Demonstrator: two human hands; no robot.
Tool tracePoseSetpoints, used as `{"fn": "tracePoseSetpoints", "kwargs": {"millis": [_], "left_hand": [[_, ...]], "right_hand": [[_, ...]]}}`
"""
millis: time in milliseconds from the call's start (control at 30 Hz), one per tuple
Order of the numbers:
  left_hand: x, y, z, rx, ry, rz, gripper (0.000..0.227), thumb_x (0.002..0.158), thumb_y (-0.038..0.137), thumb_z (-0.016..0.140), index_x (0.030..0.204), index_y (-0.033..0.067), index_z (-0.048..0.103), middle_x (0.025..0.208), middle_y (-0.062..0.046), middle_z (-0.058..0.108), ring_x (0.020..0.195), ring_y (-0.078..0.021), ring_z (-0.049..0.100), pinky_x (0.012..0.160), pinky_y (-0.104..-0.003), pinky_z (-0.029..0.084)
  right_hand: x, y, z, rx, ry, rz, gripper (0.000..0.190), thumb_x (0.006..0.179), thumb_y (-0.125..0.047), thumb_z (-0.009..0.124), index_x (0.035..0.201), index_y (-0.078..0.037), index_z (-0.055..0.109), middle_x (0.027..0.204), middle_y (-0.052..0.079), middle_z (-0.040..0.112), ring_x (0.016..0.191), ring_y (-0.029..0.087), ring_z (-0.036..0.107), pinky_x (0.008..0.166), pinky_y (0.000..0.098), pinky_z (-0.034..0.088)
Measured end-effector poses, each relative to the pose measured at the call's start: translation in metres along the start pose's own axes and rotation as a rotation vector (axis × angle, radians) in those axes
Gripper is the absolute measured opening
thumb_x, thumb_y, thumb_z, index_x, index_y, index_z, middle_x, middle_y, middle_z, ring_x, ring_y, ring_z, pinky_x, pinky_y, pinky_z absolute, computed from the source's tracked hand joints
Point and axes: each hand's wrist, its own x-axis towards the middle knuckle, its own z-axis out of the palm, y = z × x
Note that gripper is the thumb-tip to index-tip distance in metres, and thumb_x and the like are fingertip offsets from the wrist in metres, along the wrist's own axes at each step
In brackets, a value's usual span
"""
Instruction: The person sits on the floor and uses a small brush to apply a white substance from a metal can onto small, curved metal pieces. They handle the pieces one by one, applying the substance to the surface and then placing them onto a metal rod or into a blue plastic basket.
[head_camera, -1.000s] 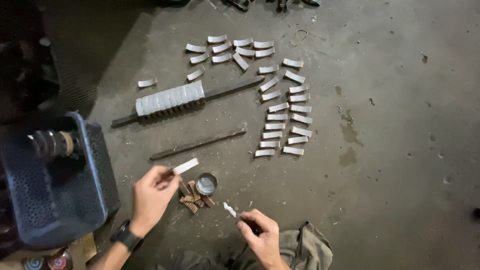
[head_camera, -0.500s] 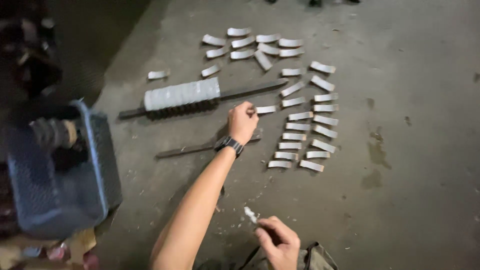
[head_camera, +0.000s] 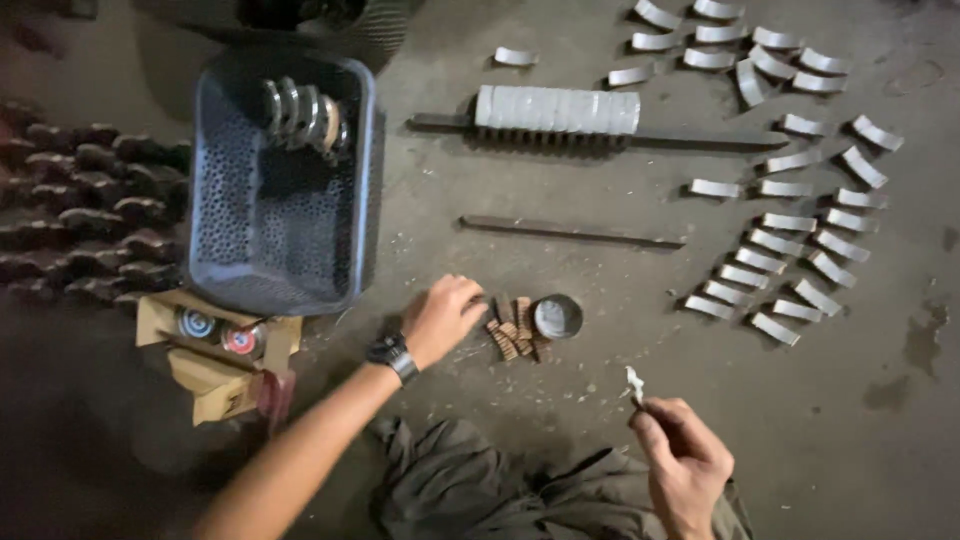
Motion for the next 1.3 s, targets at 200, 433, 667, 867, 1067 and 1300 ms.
{"fn": "tracePoseSetpoints", "kwargs": {"millis": [200, 433, 667, 867, 1067, 1300], "left_hand": [[-0.032, 0.001, 0.043, -0.226, 0.091, 0.095, 0.024, 0.095, 0.003, 0.057, 0.117, 0.0018, 0.066, 0.111, -0.013, 0.065, 0.097, -0.0298, 0.065, 0.081, -0.04, 0.056], [-0.05, -0.023, 0.048, 0.018, 0.097, 0.334, 0.016, 0.089, 0.002, 0.064, 0.104, 0.0052, 0.066, 0.102, -0.009, 0.063, 0.094, -0.0266, 0.065, 0.08, -0.039, 0.057], [-0.1, 0.015, 0.001, -0.716, 0.364, -0.163, 0.014, 0.089, 0.008, 0.072, 0.1, 0.0019, 0.065, 0.088, -0.009, 0.07, 0.076, -0.0169, 0.069, 0.068, -0.03, 0.059], [-0.096, 0.078, -0.011, -0.817, 0.624, -0.113, 0.021, 0.086, 0.006, 0.079, 0.104, 0.0024, 0.068, 0.099, -0.01, 0.08, 0.084, -0.018, 0.079, 0.073, -0.03, 0.066], [-0.085, 0.131, -0.043, -0.515, 0.807, 0.097, 0.03, 0.078, 0.002, 0.086, 0.096, 0.0023, 0.062, 0.103, -0.014, 0.077, 0.094, -0.0248, 0.078, 0.083, -0.034, 0.062], [-0.086, 0.138, -0.035, -0.574, 0.791, 0.095, 0.031, 0.079, 0.001, 0.087, 0.094, 0.0023, 0.059, 0.104, -0.015, 0.077, 0.095, -0.0262, 0.079, 0.083, -0.035, 0.062]], "right_hand": [[-0.006, -0.034, 0.01, -0.406, 0.017, -0.049, 0.014, 0.088, -0.003, 0.077, 0.099, 0.004, 0.073, 0.078, 0.003, 0.065, 0.071, 0.01, 0.055, 0.065, 0.0239, 0.045], [0.003, -0.061, 0.037, -0.579, -0.078, -0.189, 0.013, 0.085, -0.008, 0.077, 0.095, -0.001, 0.075, 0.07, 0.002, 0.063, 0.058, 0.009, 0.052, 0.053, 0.0252, 0.043], [0.019, -0.088, 0.062, -0.713, -0.177, -0.547, 0.019, 0.083, -0.009, 0.079, 0.1, -0.003, 0.073, 0.084, 0.005, 0.069, 0.059, 0.01, 0.06, 0.053, 0.0259, 0.049], [0.023, -0.122, 0.063, -0.549, -0.367, -0.409, 0.016, 0.094, -0.011, 0.067, 0.105, -0.003, 0.075, 0.082, 0.0, 0.074, 0.059, 0.005, 0.065, 0.049, 0.0222, 0.052], [0.024, -0.107, 0.063, -0.251, -0.452, 0.385, 0.03, 0.095, -0.023, 0.066, 0.095, 0.0, 0.084, 0.062, 0.004, 0.069, 0.048, 0.007, 0.048, 0.041, 0.0258, 0.035], [0.038, -0.088, 0.062, -0.14, -0.549, 0.517, 0.04, 0.1, -0.027, 0.07, 0.082, 0.008, 0.076, 0.058, 0.003, 0.061, 0.046, 0.008, 0.042, 0.041, 0.0266, 0.029]]}}
